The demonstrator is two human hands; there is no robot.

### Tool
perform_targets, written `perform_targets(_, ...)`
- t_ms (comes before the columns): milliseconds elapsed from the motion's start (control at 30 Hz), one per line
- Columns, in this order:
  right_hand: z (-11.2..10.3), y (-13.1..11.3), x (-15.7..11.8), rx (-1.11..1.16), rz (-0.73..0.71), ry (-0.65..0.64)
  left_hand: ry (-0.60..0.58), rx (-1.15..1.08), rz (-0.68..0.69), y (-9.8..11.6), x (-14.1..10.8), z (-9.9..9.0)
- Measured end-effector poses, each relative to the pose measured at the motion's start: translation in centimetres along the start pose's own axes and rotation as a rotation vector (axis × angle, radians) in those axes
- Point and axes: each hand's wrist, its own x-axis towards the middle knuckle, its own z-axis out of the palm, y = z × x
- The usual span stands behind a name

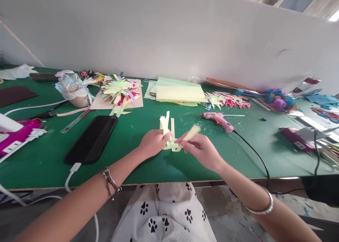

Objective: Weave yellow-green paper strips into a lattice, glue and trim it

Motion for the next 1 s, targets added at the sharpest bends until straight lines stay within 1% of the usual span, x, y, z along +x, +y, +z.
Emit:
perform_targets(67,-0.4,0.6,1.6,0.045,0.151,0.019,0.007,0.023,0.002,-0.1,0.0,0.1)
perform_targets(133,-0.5,1.2,3.0,0.082,0.22,0.031,0.019,0.022,-0.002,-0.2,0.0,0.2)
perform_targets(233,-0.4,1.9,4.6,0.107,0.252,0.021,0.012,-0.04,0.008,-0.2,0.0,0.2)
perform_targets(367,0.3,3.2,5.9,0.135,0.286,-0.023,0.022,-0.061,0.013,-0.1,0.0,0.2)
perform_targets(433,0.7,3.9,6.1,0.105,0.281,-0.048,0.017,-0.066,0.007,-0.1,0.0,0.1)
perform_targets(500,1.1,4.3,5.9,0.012,0.256,-0.02,0.01,-0.073,-0.004,-0.1,0.0,0.1)
perform_targets(600,1.2,4.2,4.9,-0.186,0.146,0.153,0.013,-0.059,-0.012,-0.1,0.0,0.2)
perform_targets(633,1.2,4.0,4.5,-0.258,0.076,0.204,0.015,-0.053,-0.009,-0.1,0.0,0.2)
perform_targets(667,1.1,3.8,4.0,-0.33,-0.008,0.224,0.018,-0.048,-0.003,-0.1,0.0,0.3)
perform_targets(700,0.9,3.6,3.6,-0.402,-0.099,0.204,0.021,-0.043,0.004,-0.1,0.0,0.3)
perform_targets(733,0.8,3.5,3.2,-0.468,-0.185,0.151,0.025,-0.039,0.012,-0.2,0.0,0.3)
perform_targets(800,0.4,3.3,2.6,-0.567,-0.313,-0.019,0.034,-0.032,0.027,-0.2,0.0,0.4)
perform_targets(867,0.1,3.2,2.3,-0.627,-0.359,-0.156,0.042,-0.021,0.038,-0.3,0.0,0.4)
perform_targets(933,0.0,3.2,2.1,-0.666,-0.367,-0.222,0.057,-0.003,0.05,-0.3,0.0,0.4)
perform_targets(1000,0.0,3.2,2.1,-0.701,-0.364,-0.252,0.066,0.014,0.059,-0.4,0.0,0.4)
